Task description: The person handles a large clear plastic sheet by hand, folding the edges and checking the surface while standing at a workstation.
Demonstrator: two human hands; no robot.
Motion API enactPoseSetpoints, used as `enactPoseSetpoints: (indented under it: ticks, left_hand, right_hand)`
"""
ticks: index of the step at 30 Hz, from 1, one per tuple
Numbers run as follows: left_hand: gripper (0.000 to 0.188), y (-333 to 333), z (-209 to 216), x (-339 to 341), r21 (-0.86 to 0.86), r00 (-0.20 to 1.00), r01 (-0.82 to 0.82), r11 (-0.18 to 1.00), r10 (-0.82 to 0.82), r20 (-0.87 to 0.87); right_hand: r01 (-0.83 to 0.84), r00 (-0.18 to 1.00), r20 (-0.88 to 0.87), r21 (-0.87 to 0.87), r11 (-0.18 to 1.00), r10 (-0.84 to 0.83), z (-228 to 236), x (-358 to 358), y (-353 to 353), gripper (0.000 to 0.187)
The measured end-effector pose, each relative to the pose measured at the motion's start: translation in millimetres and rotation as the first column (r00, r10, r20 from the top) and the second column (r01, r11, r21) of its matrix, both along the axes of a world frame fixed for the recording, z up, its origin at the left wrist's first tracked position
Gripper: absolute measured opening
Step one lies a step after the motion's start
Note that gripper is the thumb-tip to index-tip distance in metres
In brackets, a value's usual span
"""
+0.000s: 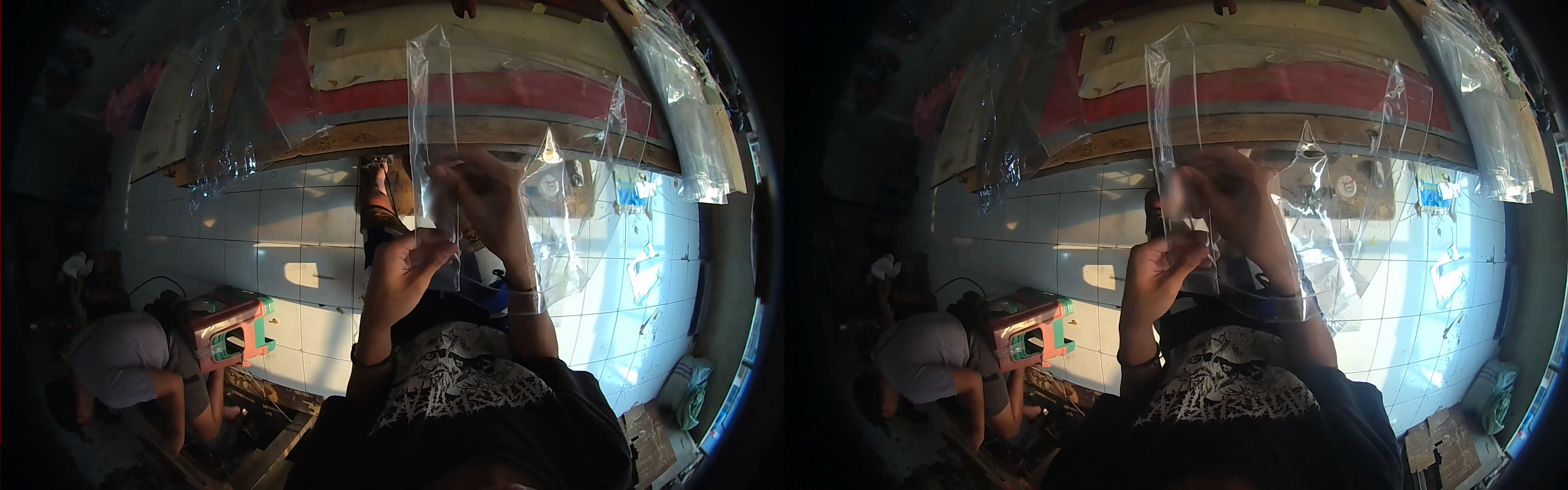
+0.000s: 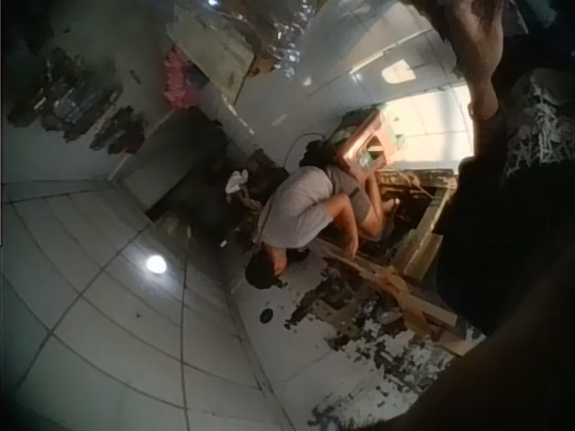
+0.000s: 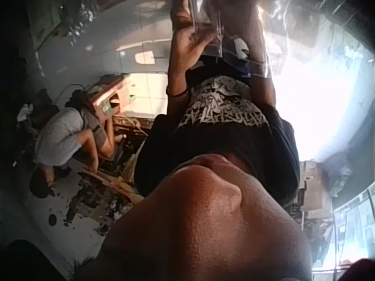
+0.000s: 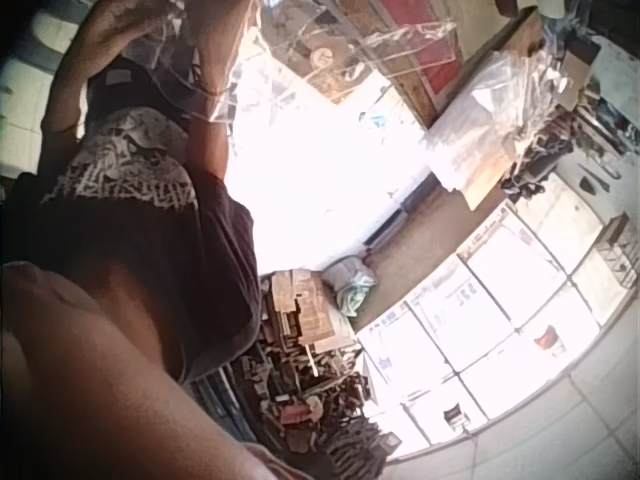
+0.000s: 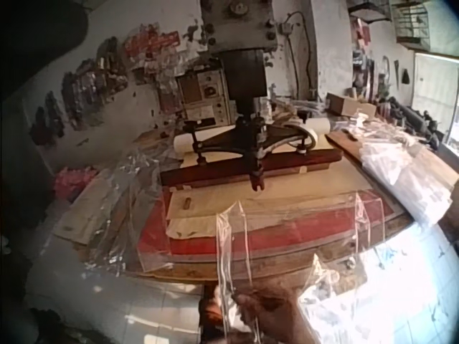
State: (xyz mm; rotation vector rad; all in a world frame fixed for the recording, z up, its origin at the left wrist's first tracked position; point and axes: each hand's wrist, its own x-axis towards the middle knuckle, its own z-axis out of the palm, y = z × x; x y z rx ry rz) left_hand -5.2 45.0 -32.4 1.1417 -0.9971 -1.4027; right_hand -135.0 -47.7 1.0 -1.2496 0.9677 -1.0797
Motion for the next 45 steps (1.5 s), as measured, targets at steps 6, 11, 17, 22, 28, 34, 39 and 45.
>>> enactPoseSetpoints:
  ticks: [6, 11, 17, 22, 28, 34, 39, 45]
  left_hand:
    - [0.019, 9, 2, 0, -0.064, 0.997, 0.067, 0.996, -0.065, 0.031]
    - [0.027, 10, 12, -1, -0.07, 0.999, -0.045, 0.997, 0.045, -0.009]
    - [0.015, -10, 8, -2, 0.064, 0.976, -0.12, 0.991, 0.13, -0.173]
    - [0.012, -6, -6, -3, -0.088, 0.99, -0.138, 0.987, 0.134, -0.053]
    - [0.02, -5, 0, -4, 0.0, 0.972, -0.201, 0.98, 0.199, -0.124]
    - [0.042, -21, -1, 20, -0.052, 0.974, -0.227, 0.972, 0.227, -0.006]
    - [0.034, -32, 23, 12, 0.011, 0.931, -0.28, 0.96, 0.275, -0.241]
    - [0.035, -37, 17, 22, -0.004, 0.908, -0.351, 0.936, 0.34, -0.244]
  right_hand:
    - [-0.011, 0.998, -0.066, 0.006, 1.0, 0.011, 5, 0, 2, 0.024]
    - [0.026, 0.996, -0.087, -0.015, 1.0, -0.027, 1, 6, 2, 0.023]
    - [0.005, 0.994, -0.109, -0.076, 0.997, -0.013, -8, 7, 5, 0.025]
    - [-0.021, 1.0, 0.016, 0.07, 0.997, 0.02, -13, 10, 13, 0.028]
    - [-0.047, 0.992, -0.105, 0.192, 0.98, 0.069, -1, 12, 23, 0.025]
    - [-0.099, 0.991, -0.106, -0.206, 0.974, 0.079, -45, 24, 31, 0.023]
    - [-0.088, 0.996, -0.049, -0.209, 0.974, 0.079, -33, 17, 48, 0.032]
    - [-0.326, 0.936, 0.183, 0.122, 0.938, 0.301, -42, -8, 79, 0.038]
